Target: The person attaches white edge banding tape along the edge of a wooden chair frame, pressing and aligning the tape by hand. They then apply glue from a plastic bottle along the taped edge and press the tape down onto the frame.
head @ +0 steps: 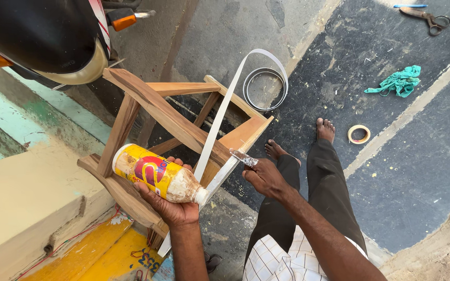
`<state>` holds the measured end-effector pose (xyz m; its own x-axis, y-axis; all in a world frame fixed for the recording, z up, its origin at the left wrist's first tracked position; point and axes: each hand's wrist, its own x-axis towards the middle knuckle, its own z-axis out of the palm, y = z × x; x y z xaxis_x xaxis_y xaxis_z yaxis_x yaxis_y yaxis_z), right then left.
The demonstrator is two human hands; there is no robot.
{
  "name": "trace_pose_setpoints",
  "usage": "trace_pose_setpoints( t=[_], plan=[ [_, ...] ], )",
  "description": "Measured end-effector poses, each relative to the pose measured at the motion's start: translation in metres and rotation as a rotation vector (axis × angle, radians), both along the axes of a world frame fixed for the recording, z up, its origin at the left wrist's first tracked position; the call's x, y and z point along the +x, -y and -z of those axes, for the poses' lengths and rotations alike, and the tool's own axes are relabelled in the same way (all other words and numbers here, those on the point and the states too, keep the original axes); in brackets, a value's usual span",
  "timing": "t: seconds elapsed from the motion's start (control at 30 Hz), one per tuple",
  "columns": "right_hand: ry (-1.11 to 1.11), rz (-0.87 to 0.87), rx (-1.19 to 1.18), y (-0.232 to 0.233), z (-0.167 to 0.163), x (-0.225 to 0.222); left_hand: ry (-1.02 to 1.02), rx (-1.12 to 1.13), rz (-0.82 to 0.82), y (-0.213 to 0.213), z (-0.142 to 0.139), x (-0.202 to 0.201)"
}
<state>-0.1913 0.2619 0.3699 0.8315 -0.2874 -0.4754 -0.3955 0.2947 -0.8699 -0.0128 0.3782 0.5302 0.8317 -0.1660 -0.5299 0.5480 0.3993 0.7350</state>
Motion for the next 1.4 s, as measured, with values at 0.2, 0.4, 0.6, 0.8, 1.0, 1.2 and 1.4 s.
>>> trace_pose_setpoints(
  t=[0.2,0.4,0.6,0.8,1.0,1.2,1.4],
  plan=[
    [0.059,0.208,0.332,-0.006,0.023,-0.004,0.002,0.012,0.0,-0.004,-0.001,-0.002],
    [0.171,0.006,-0.207,-0.018,-0.025,-0.012,0.029,0.022,-0.004,-0.008,-0.005,-0.003],
    [0.045,-0.021,-0.229,-0.016,-0.039,0.001,0.045,-0.007,-0.031,-0.019,-0.012,0.001],
    [0.226,-0.133,-0.955,-0.028,-0.051,0.0,0.029,-0.059,-0.057,-0.037,-0.014,0.004],
    [0.185,-0.272,-0.847,-0.026,-0.061,0.013,0.052,-0.09,-0.06,-0.058,-0.017,0.009],
    [0.285,-0.348,-0.908,-0.052,-0.074,0.008,0.021,-0.145,-0.105,-0.09,-0.024,0.012],
    [0.225,-0.261,-1.247,-0.047,-0.081,0.005,0.038,-0.124,-0.143,-0.129,-0.031,0.004]
  ],
)
